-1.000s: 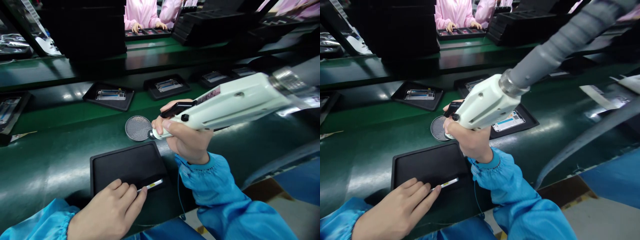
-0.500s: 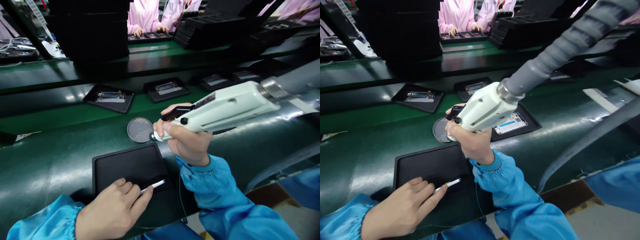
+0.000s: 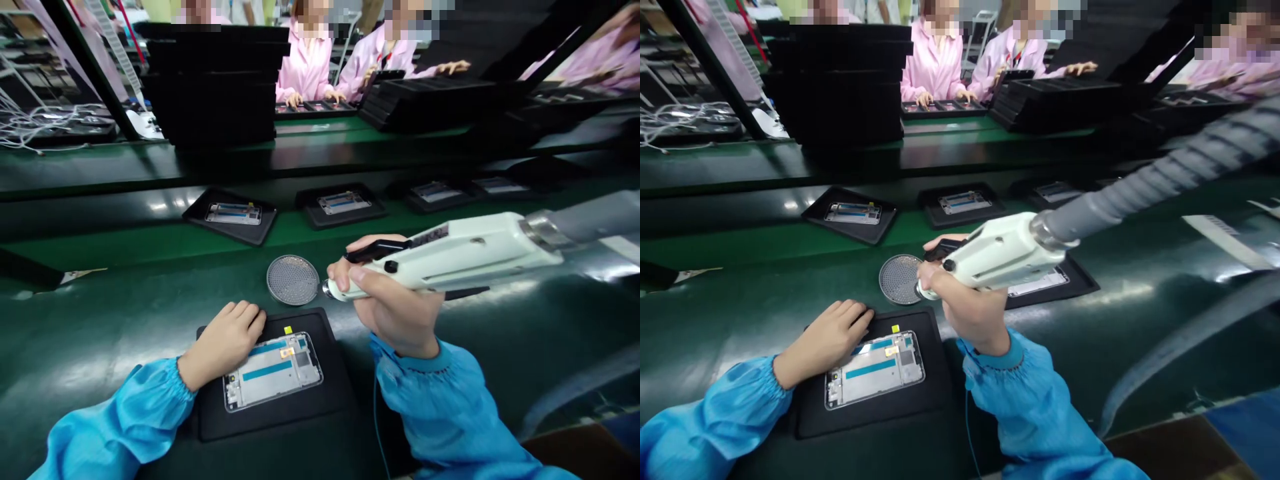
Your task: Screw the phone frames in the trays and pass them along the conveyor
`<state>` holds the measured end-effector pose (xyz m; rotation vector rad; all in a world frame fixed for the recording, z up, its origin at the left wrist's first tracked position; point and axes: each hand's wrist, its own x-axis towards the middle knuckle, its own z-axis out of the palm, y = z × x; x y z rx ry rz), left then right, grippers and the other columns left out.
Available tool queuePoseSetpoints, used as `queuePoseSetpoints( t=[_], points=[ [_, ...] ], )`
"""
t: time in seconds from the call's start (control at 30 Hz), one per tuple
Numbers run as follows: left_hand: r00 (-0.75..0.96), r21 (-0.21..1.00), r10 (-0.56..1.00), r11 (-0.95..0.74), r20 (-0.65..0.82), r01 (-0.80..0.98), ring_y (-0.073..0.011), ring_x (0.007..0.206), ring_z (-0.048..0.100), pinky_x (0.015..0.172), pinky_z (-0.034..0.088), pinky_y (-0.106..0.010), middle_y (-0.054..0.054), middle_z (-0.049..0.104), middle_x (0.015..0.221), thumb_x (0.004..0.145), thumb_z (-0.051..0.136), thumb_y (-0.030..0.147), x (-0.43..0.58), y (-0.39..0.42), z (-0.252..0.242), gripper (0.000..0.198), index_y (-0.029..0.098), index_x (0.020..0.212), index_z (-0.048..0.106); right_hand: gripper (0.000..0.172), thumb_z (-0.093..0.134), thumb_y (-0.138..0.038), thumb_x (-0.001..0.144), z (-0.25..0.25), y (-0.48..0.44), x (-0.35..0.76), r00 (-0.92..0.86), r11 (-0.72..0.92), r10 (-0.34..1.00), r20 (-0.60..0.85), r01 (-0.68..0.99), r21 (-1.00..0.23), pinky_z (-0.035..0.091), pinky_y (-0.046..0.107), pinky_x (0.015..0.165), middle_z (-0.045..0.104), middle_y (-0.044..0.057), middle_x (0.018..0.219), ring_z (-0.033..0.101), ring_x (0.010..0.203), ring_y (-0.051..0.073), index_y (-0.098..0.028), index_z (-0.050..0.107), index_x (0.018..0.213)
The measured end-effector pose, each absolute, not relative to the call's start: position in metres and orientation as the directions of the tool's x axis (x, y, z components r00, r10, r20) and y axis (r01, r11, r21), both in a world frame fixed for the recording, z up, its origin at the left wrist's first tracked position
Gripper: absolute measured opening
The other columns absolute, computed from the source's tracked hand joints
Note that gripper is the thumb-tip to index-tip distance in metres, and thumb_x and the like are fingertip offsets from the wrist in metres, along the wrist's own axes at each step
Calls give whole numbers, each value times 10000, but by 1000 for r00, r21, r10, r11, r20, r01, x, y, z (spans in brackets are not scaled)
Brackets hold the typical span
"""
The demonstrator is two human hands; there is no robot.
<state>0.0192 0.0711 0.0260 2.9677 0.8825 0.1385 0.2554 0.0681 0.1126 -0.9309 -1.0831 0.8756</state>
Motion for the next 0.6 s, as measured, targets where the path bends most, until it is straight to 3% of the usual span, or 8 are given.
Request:
queuePoseSetpoints(
  t=[0.13,0.3,0.47,0.6],
  points=[
    [801,91,596,-801,44,591,-224,764,596,688,513,-366,-98,619,874,995,388,167,-5,74,12,234,111,992,615,140,650,-150,630,116,78,254,351,417,877,329,-213,-883,487,381,598,554,-47,506,549,470,146,-208,646,758],
    [686,144,726,-685,47,714,-145,722,615,644,532,-263,-65,635,966,1031,300,216,-77,76,10,291,159,1112,573,147,690,-126,518,117,90,258,521,423,815,254,-235,-875,466,415,564,492,-35,469,499,421,141,-206,641,632],
    [284,100,955,-293,88,951,-163,920,646,832,555,-320,-73,645,1025,1026,409,253,-153,128,25,232,137,1120,586,232,758,-130,441,109,96,272,584,335,801,131,-256,-907,496,515,648,473,-16,496,500,464,149,-226,649,622],
    [-68,28,990,65,121,998,-202,981,639,840,563,-397,-78,623,1151,956,593,360,-192,192,41,312,146,1184,587,249,839,-190,477,95,100,276,570,368,800,189,-218,-904,517,552,587,508,28,516,538,478,199,-215,686,672]
  ],
)
